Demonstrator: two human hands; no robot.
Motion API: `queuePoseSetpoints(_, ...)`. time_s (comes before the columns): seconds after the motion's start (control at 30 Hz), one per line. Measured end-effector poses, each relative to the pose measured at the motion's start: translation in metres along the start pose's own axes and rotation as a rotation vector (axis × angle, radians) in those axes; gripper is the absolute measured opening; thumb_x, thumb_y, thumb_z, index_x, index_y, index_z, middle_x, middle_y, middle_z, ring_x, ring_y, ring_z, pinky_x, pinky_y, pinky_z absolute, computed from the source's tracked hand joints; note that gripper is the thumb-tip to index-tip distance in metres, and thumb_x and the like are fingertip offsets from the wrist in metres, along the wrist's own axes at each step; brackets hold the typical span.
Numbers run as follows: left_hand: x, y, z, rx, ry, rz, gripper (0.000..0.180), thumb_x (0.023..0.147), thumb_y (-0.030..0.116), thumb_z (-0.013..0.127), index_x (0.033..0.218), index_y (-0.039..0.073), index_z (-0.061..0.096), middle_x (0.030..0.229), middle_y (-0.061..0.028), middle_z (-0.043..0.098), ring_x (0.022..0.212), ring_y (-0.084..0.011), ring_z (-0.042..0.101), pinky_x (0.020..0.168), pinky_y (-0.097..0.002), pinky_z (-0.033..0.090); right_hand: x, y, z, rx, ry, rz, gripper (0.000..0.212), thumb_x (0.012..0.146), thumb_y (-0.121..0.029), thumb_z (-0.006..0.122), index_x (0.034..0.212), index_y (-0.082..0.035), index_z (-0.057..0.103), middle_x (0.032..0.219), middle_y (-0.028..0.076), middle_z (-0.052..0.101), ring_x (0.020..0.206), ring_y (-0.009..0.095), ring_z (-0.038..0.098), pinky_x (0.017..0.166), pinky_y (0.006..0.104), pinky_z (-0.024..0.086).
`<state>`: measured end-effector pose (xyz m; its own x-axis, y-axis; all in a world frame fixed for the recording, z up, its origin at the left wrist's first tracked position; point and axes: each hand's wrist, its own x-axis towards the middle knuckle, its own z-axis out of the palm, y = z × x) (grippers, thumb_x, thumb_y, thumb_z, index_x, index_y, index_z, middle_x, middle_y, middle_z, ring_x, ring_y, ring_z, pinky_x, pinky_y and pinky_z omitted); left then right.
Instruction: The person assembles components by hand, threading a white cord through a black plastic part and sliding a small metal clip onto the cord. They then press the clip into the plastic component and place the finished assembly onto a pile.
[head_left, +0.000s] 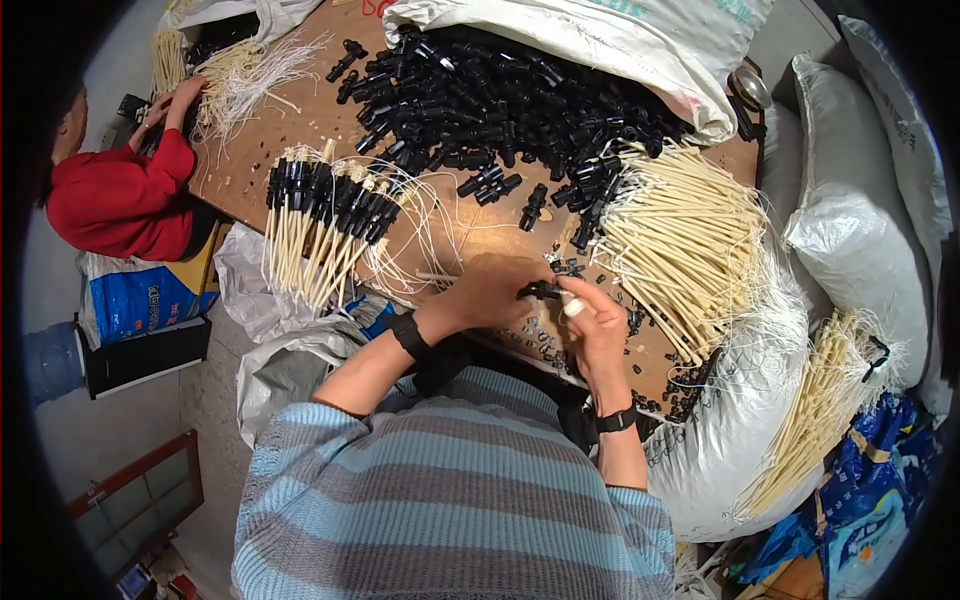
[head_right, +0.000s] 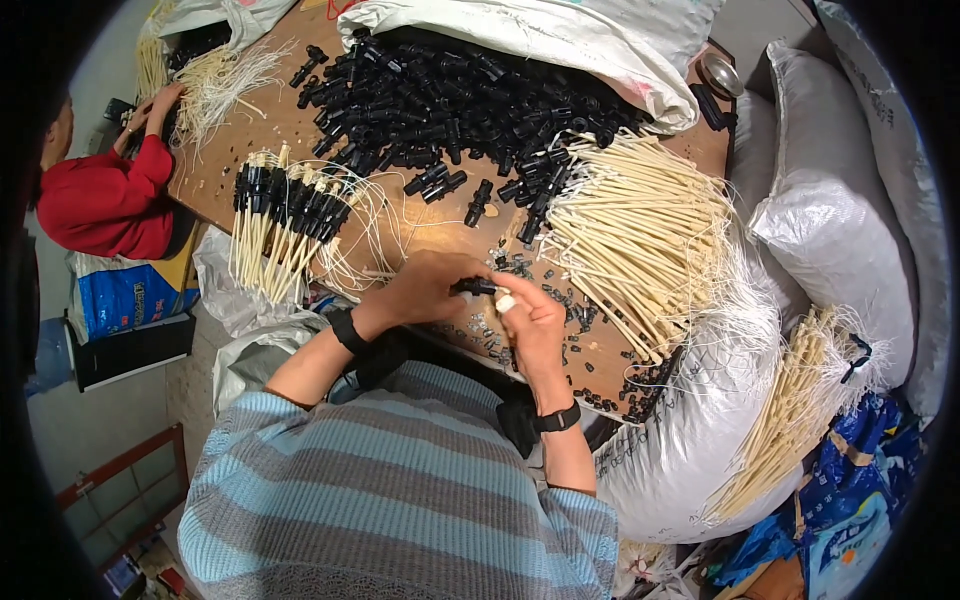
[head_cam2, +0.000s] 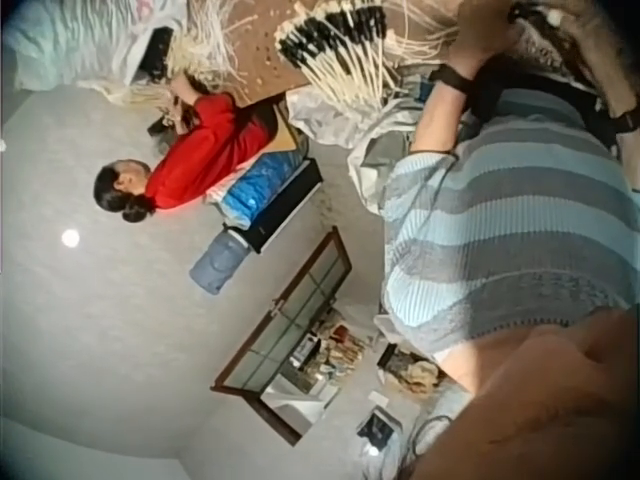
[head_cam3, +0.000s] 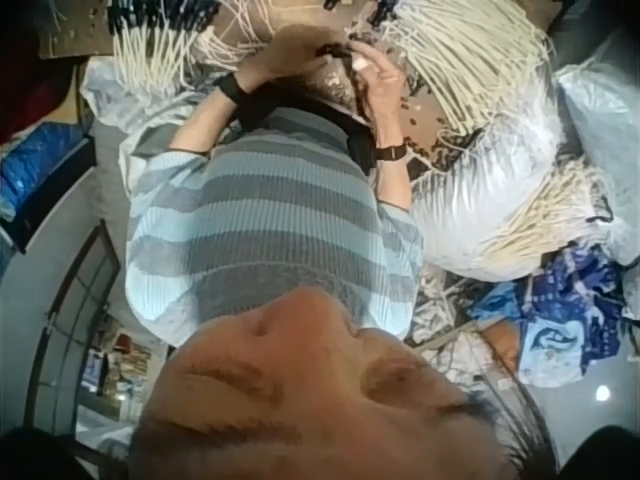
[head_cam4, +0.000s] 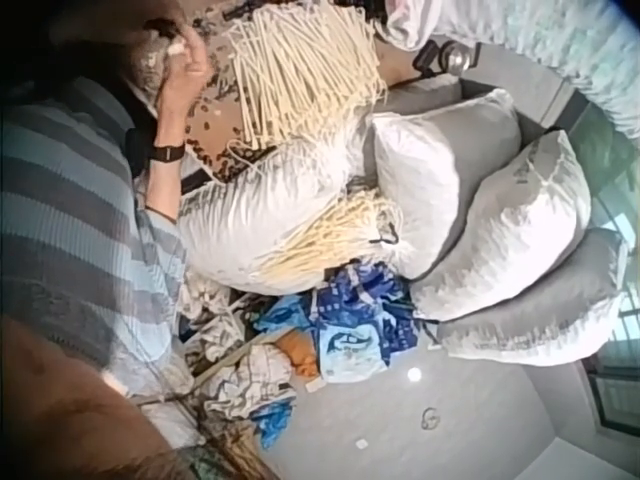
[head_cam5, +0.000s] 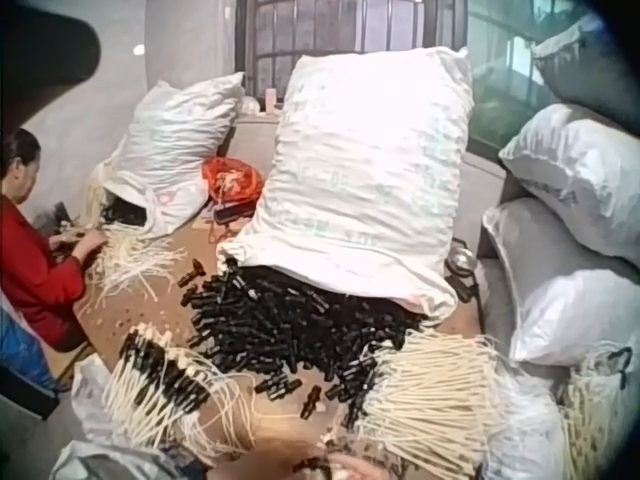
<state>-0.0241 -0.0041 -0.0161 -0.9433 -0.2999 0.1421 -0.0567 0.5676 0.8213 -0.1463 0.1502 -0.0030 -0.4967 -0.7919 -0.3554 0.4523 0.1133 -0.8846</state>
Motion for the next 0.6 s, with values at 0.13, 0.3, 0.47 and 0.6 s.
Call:
queuePoseSetpoints(0.13, -0.004, -0.006, -0.001, 0.139, 0.034, -0.02, 0.038, 0.066, 0.005, 0.064, 0.104, 0.01, 0.065, 0.087, -0.0076, 0.066, 0.083, -0.0292, 0.065, 0.073, -0.0384, 0.051, 0.002, 0.001, -0.007, -1.207, -0.103, -0.862, 0.029, 0.086, -0.009, 0.066, 0.116, -0.01, 0.067, 0.059, 0.0, 0.053, 0.049, 0.011, 0.048, 0.045, 0.0244, 0.037)
queuePoseSetpoints(0.3, -0.006, 0.018, -0.001, 0.411, 0.016, 0.069, 0.025, 0.069, 0.009, 0.061, 0.094, 0.012, 0.063, 0.079, -0.0038, 0.061, 0.075, -0.026, 0.063, 0.062, -0.039, 0.049, 0.006, -0.002, 0.005, -0.724, 0.044, -0.172, 0.011, 0.082, -0.003, 0.07, 0.09, -0.002, 0.063, 0.056, -0.007, 0.044, 0.052, 0.002, 0.038, 0.047, 0.0214, 0.031)
queuePoseSetpoints(0.47, -0.018, 0.007, -0.014, 0.446, 0.059, 0.104, 0.023, 0.069, 0.01, 0.064, 0.092, 0.012, 0.064, 0.079, -0.0025, 0.061, 0.07, -0.0236, 0.062, 0.059, -0.0376, 0.047, 0.018, -0.002, 0.021, -0.64, -0.084, 0.029, 0.017, 0.082, -0.003, 0.07, 0.097, -0.002, 0.063, 0.06, -0.009, 0.043, 0.055, 0.001, 0.037, 0.048, 0.0194, 0.028)
queuePoseSetpoints(0.6, -0.032, -0.01, -0.055, 0.503, 0.437, 0.133, 0.019, 0.066, 0.012, 0.067, 0.085, 0.01, 0.063, 0.081, -0.0025, 0.062, 0.071, -0.0245, 0.06, 0.068, -0.0377, 0.045, 0.014, -0.007, 0.042, -0.67, 0.077, -0.386, 0.039, 0.088, 0.0, 0.063, 0.126, -0.002, 0.056, 0.104, 0.005, 0.065, 0.08, 0.012, 0.063, 0.071, 0.0221, 0.052)
